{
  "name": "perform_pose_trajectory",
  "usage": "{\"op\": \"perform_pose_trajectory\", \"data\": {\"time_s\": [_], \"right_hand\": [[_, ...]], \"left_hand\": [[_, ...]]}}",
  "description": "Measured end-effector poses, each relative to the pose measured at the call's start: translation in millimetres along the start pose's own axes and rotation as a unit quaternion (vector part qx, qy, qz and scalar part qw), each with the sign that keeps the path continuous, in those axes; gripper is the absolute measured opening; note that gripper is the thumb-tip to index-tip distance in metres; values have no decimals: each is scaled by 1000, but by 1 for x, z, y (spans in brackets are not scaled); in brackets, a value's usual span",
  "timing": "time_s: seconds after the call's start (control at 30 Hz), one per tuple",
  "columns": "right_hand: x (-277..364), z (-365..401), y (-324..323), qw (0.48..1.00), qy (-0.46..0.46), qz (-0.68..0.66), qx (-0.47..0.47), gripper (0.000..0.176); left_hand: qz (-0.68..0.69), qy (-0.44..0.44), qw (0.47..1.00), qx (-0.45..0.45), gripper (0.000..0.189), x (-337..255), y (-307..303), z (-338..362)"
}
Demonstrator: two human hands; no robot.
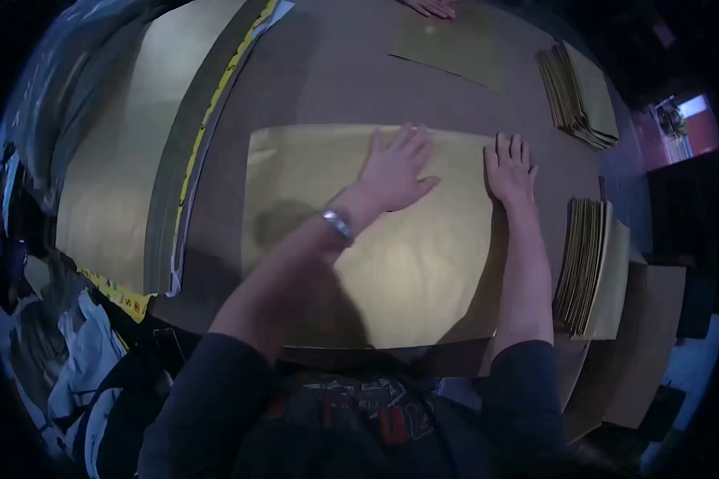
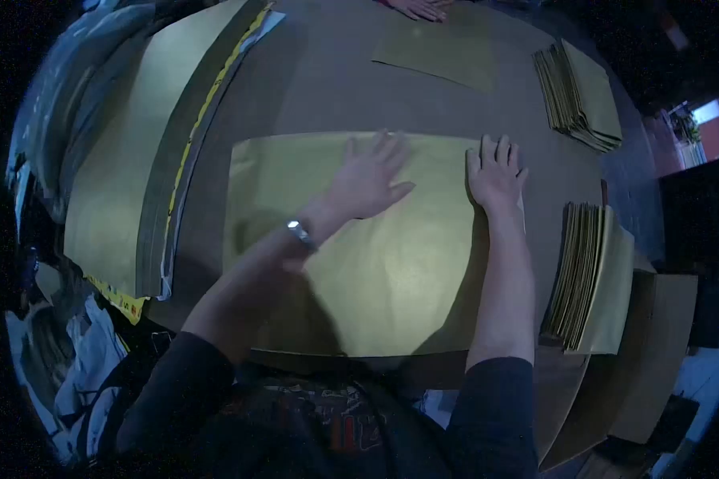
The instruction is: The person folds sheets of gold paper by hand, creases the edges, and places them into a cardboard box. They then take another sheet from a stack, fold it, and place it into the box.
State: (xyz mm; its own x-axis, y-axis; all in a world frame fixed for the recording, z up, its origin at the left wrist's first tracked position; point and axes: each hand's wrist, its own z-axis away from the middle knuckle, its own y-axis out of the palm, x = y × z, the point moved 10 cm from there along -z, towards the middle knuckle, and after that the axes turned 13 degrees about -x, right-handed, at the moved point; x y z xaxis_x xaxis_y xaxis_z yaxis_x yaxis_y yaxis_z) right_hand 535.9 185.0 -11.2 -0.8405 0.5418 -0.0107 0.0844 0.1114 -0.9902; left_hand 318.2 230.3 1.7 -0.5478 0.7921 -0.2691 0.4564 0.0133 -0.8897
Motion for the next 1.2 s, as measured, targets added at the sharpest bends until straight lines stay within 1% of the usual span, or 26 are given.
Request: {"op": "perform_pose_trajectory", "data": {"time_s": [0.03, 0.07, 0.13, 0.17, 0.27, 0.33, 0.37, 0.47, 0.53, 0.6, 0.73, 0.77, 0.8, 0.87, 0.9, 0.93, 0.97, 1.03, 1.17, 1.2], "right_hand": [[-2, -1, 2, 1000, 4, 10, -5, 61], [6, -2, -2, 1000, -14, 9, -9, 61], [3, 1, -6, 1000, 17, 12, 20, 59], [4, 0, -6, 1000, 6, 12, 17, 59], [-2, -1, 0, 1000, 16, 8, 14, 55], [-2, -3, 1, 1000, 12, 10, 13, 56], [-3, -1, 1, 1000, 11, 13, 13, 56], [-2, 1, 2, 1000, 12, 17, 15, 55], [-5, -2, 6, 1000, 15, 15, 22, 56], [-6, -3, 7, 1000, 15, 17, 19, 56], [-9, -6, 11, 999, 19, 22, 16, 57], [-8, -6, 9, 999, 19, 23, 15, 57], [-7, -4, 8, 999, 23, 24, 19, 58], [-2, -2, 4, 999, 30, 27, 21, 59], [4, -1, 3, 998, 41, 32, 22, 60], [11, 1, 1, 998, 52, 36, 23, 62], [27, 1, 2, 999, 35, 35, 22, 64], [74, 11, -3, 1000, -14, -8, 10, 65], [189, 42, -15, 988, -137, -64, 19, 66], [220, 56, -18, 980, -182, -75, 7, 65]], "left_hand": [[-10, 25, 999, 29, 71, -25, 12, -12], [-19, 48, 997, 57, 72, -47, 22, -23], [-24, 60, 994, 85, 73, -74, 35, -37], [-26, 51, 995, 80, 73, -75, 35, -43], [27, 53, 994, 95, 74, -77, 38, -46], [-11, 51, 993, 105, 76, -62, 32, -42], [20, 27, 998, 51, 75, -48, 32, -39], [4, -8, 1000, 4, 73, 3, 4, -22], [-45, -58, 997, 25, 73, 45, -21, -7], [-74, -90, 993, -26, 75, 95, -34, 16], [-82, -186, 979, -18, 78, 178, -73, 63], [-80, -186, 979, -19, 78, 188, -81, 71], [-93, -205, 974, -1, 79, 200, -85, 79], [-102, -232, 966, 47, 80, 204, -90, 84], [-100, -229, 967, 47, 80, 203, -89, 83], [-121, -228, 965, 47, 79, 203, -88, 83], [-143, -226, 963, 46, 79, 205, -88, 83], [-133, -220, 965, 43, 77, 205, -87, 83], [-148, -216, 964, 33, 73, 203, -90, 81], [-133, -228, 964, 36, 72, 203, -91, 81]]}}
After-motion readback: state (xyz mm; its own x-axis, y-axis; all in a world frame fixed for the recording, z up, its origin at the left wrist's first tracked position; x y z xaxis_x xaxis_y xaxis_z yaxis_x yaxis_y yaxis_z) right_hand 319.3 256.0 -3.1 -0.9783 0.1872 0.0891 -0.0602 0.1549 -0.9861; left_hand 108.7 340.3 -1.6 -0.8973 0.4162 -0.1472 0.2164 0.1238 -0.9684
